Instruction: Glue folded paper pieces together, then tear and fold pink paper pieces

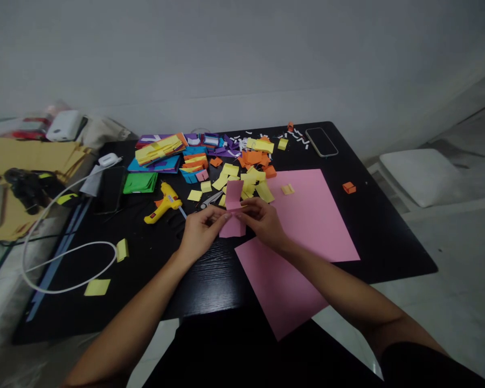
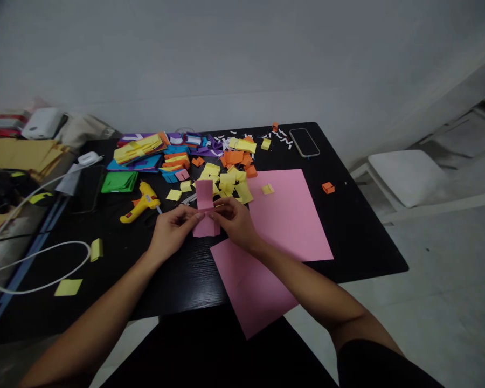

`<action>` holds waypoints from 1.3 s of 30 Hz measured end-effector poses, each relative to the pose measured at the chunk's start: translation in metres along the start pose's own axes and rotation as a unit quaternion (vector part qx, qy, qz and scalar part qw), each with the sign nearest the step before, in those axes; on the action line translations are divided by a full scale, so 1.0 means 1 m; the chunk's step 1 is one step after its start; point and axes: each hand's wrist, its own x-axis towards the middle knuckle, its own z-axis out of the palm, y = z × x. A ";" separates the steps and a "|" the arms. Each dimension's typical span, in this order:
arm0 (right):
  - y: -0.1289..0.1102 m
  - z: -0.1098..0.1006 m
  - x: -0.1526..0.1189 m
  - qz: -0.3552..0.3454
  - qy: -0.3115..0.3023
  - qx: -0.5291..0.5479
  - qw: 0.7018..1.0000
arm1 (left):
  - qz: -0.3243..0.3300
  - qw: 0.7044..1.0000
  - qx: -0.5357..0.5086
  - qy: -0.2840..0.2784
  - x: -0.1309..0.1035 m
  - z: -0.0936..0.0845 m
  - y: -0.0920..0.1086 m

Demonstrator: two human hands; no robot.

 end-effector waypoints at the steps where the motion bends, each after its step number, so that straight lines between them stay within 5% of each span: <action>1: -0.001 0.000 0.000 0.004 -0.002 0.000 1.000 | 0.001 1.000 0.003 -0.003 0.000 0.000 0.000; 15: 0.004 -0.002 0.004 0.068 -0.016 0.009 0.998 | -0.002 1.000 0.008 -0.029 0.002 0.000 0.001; 27: -0.003 -0.002 0.003 0.049 0.007 -0.014 0.999 | -0.037 0.998 -0.028 -0.041 0.005 -0.002 -0.001; 39: -0.005 -0.004 0.003 0.009 -0.050 -0.068 0.996 | -0.035 0.998 -0.042 -0.044 0.006 -0.002 0.002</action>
